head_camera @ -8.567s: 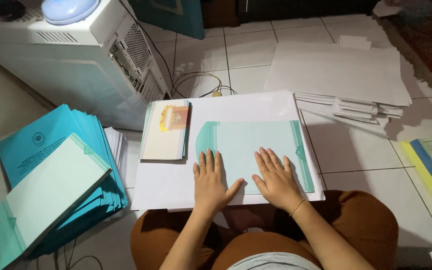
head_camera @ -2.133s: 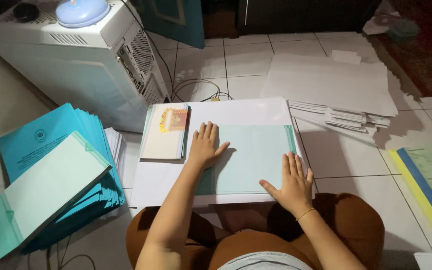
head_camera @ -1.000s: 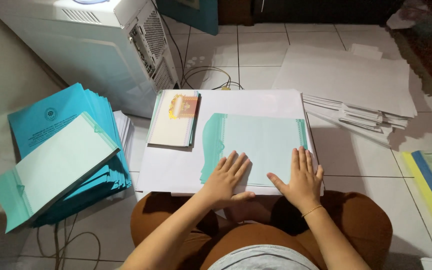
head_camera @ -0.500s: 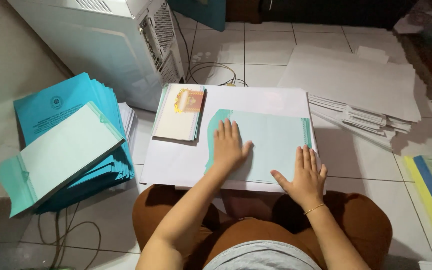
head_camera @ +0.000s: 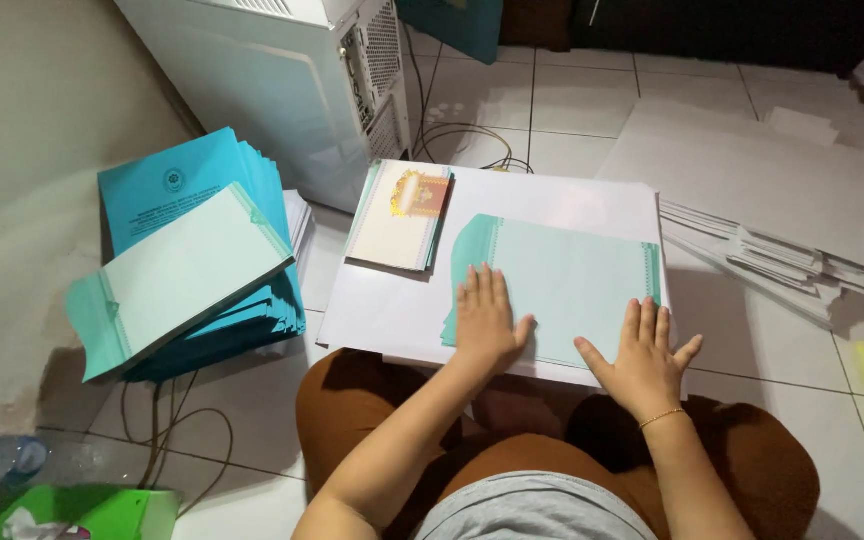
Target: The person sits on the floor and folds light blue papers in half, then presses them flat with both hands. They repeat this process for several sheets, stacking the folded papers on a white surface.
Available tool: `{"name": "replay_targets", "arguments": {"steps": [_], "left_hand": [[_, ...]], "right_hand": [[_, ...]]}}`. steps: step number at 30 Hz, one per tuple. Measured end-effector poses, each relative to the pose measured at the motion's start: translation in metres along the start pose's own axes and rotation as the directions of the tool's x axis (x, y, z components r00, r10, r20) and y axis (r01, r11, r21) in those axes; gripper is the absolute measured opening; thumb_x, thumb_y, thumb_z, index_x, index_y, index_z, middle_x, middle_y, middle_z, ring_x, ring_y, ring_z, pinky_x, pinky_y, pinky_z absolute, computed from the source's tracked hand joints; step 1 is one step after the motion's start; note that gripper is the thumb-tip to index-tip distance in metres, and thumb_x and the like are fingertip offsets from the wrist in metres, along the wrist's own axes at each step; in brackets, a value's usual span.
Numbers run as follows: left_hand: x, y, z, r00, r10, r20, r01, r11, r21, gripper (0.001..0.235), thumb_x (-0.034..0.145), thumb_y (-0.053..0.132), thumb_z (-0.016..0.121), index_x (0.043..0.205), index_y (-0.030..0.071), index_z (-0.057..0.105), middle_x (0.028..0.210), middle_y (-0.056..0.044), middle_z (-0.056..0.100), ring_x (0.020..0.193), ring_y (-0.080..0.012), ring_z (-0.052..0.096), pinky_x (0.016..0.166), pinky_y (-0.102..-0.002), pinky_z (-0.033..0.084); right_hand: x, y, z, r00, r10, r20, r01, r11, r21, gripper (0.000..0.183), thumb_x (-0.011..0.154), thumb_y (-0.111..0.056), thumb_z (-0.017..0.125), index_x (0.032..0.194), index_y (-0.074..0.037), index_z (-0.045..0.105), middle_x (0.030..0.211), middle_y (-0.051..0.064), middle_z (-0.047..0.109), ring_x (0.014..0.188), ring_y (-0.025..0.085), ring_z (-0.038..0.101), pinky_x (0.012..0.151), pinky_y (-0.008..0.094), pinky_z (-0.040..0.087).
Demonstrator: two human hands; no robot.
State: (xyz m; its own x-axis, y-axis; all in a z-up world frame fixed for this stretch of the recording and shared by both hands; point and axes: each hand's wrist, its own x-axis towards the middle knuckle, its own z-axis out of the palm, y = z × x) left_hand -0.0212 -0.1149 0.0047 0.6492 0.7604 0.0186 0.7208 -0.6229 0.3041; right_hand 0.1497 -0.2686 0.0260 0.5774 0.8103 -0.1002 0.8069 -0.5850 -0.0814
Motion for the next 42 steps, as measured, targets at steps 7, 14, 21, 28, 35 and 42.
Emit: {"name": "replay_targets", "arguments": {"steps": [7,14,21,28,35,42], "left_hand": [[-0.010,0.009,0.014,0.932,0.361,0.025,-0.362,0.932,0.009,0.068,0.101,0.046,0.037,0.161,0.016,0.027,0.166,-0.013,0.029,0.156,-0.0353,0.022,0.122,-0.057,0.020],[-0.025,-0.014,-0.012,0.984,-0.166,-0.068,0.158,0.982,-0.105,0.080,0.099,0.049,0.041,0.155,-0.007,0.027,0.162,-0.032,0.020,0.154,-0.0446,0.010,0.121,-0.061,0.002],[-0.004,-0.107,-0.020,0.758,-0.388,-0.525,0.359,0.919,-0.160,0.072,0.090,0.024,0.058,0.153,-0.002,0.034,0.156,-0.028,0.034,0.147,-0.0464,0.028,0.114,-0.066,0.018],[-0.015,-0.133,0.010,0.658,-0.330,-0.677,0.237,0.944,-0.230,0.081,0.077,0.017,0.060,0.153,0.000,0.036,0.140,-0.022,0.051,0.135,-0.0421,0.047,0.111,-0.055,0.033],[-0.017,-0.136,0.005,0.566,-0.355,-0.744,0.066,0.919,-0.388,0.079,0.073,0.009,0.059,0.148,-0.003,0.040,0.136,-0.021,0.051,0.127,-0.0392,0.054,0.107,-0.046,0.043],[-0.050,-0.117,-0.049,0.399,-0.585,-0.706,-0.271,0.660,-0.701,0.050,0.090,0.005,0.057,0.138,0.002,0.045,0.129,-0.012,0.050,0.118,-0.0264,0.062,0.099,-0.035,0.052]], "right_hand": [[0.004,-0.030,0.014,0.960,-0.279,0.037,0.275,0.958,0.087,0.060,0.106,-0.044,0.024,0.163,-0.026,0.018,0.170,0.004,0.016,0.157,0.028,0.012,0.120,0.063,0.011],[-0.005,-0.032,-0.015,0.995,0.071,0.072,-0.080,0.990,0.116,0.110,0.087,-0.085,0.037,0.162,-0.007,0.016,0.169,0.023,0.012,0.158,0.037,0.004,0.116,0.073,0.009],[0.034,-0.125,-0.017,0.870,-0.482,-0.109,0.491,0.821,0.291,0.072,0.095,-0.058,0.058,0.150,-0.014,0.046,0.162,0.019,0.032,0.153,0.042,0.022,0.112,0.077,0.015],[0.113,-0.237,0.033,0.675,-0.724,-0.141,0.736,0.673,0.067,0.075,0.094,-0.057,0.056,0.155,-0.018,0.037,0.162,0.013,0.035,0.150,0.032,0.032,0.113,0.069,0.028],[0.122,-0.244,0.074,0.354,-0.675,-0.647,0.770,0.603,-0.208,0.028,0.085,-0.035,0.067,0.112,-0.030,0.065,0.091,-0.008,0.068,0.090,0.016,0.066,0.092,0.043,0.044],[0.070,-0.199,-0.014,0.606,-0.307,-0.733,0.740,0.556,0.379,0.031,0.094,-0.005,0.065,0.121,-0.017,0.074,0.090,0.006,0.073,0.083,0.026,0.074,0.070,0.036,0.062]]}}
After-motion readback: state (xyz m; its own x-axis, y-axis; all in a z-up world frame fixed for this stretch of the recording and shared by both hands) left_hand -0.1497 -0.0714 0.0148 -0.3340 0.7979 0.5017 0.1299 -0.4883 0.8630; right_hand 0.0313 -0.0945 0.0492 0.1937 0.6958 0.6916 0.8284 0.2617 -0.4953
